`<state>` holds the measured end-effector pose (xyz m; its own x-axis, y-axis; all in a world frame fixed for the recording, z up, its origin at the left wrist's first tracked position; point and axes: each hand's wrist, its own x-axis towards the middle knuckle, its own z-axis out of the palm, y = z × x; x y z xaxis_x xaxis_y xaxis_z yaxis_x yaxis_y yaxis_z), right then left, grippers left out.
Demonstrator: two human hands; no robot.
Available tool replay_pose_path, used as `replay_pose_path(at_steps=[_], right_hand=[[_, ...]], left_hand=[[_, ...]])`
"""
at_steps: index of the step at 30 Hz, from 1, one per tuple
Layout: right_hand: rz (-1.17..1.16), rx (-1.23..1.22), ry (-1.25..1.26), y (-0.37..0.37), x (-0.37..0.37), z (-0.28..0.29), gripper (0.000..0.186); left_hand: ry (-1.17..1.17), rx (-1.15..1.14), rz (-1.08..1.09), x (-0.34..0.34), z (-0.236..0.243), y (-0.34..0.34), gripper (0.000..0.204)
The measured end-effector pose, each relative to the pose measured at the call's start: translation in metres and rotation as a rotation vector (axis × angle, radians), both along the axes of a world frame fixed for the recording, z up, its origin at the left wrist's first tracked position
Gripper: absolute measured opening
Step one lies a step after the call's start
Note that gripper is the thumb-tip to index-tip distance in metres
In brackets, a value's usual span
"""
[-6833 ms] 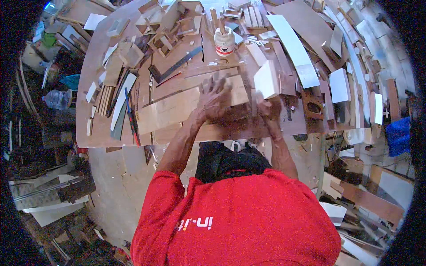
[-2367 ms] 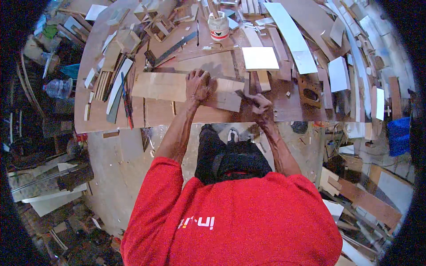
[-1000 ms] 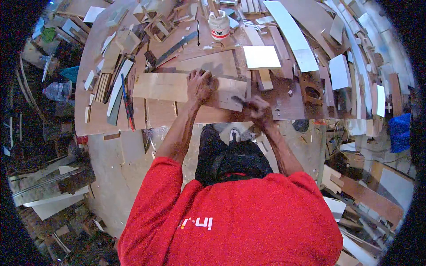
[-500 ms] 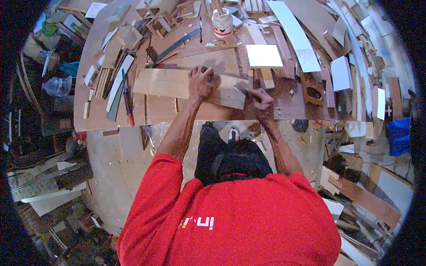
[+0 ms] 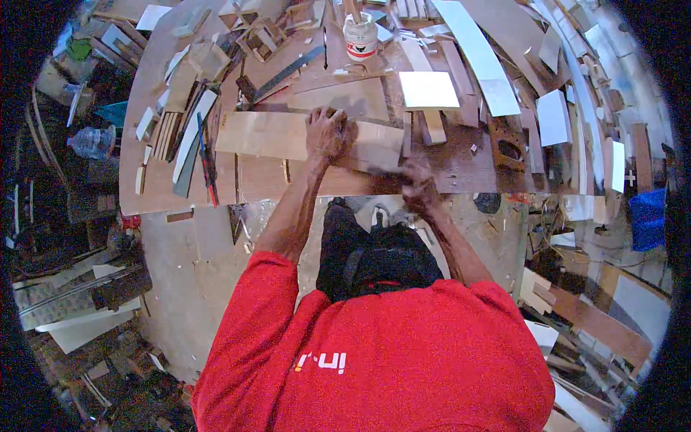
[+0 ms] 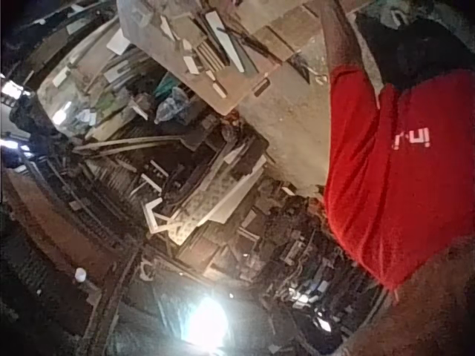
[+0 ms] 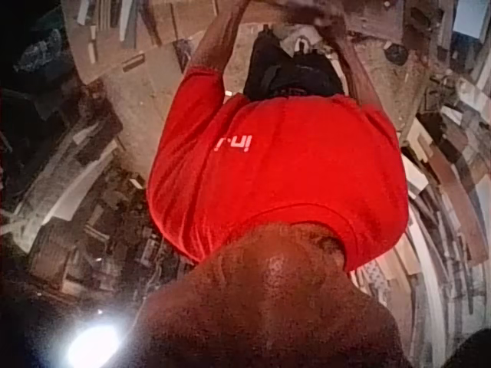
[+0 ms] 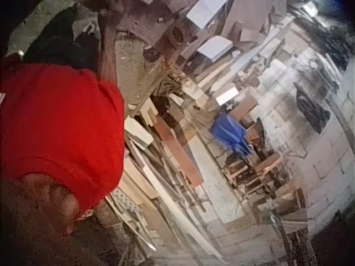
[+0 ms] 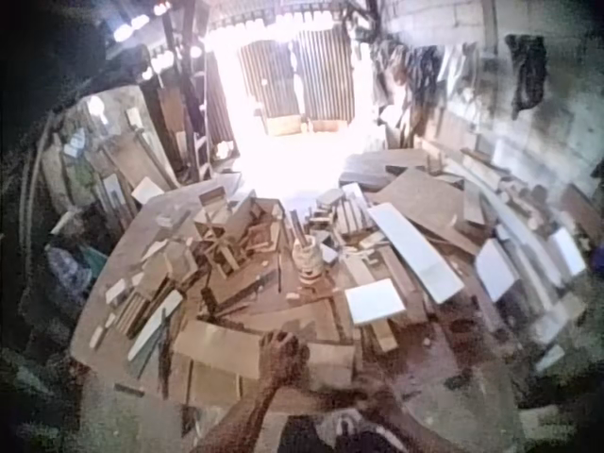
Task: The person positions wooden pieces on a workbench, marks lines on a wooden board using a ruler and a pencil, and cuts the board with a hand saw.
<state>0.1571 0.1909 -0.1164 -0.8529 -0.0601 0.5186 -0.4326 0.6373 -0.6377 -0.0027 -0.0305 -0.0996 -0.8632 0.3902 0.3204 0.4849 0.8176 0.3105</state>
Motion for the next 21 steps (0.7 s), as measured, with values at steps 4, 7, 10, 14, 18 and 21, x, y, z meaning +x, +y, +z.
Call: replay_pose_path(at_steps=[4, 7, 10, 14, 18, 21], right_hand=[[0.033, -0.364, -0.294, 0.013, 0.016, -0.014, 0.037], [-0.245, -0.473, -0.37, 0.024, -0.008, -0.014, 0.032], [-0.292, -0.357, -0.223, 0.021, -0.033, -0.011, 0.031], [-0.224, -0.19, -0.181, 0.02, -0.03, -0.011, 0.034], [-0.144, -0.216, -0.254, 0.033, -0.027, -0.013, 0.034], [-0.162, -0.305, -0.329, 0.031, -0.032, -0.007, 0.036]], left_hand=[[0.014, 0.05, -0.018, -0.001, -0.004, -0.001, 0.027], [0.025, 0.035, -0.028, -0.002, -0.006, -0.002, 0.027], [0.026, 0.008, -0.028, -0.003, -0.008, -0.002, 0.026], [0.019, 0.003, -0.02, -0.003, -0.008, -0.002, 0.026], [-0.021, 0.025, -0.012, -0.001, -0.004, -0.002, 0.022], [-0.011, -0.018, -0.004, 0.0, -0.002, 0.0, 0.022]])
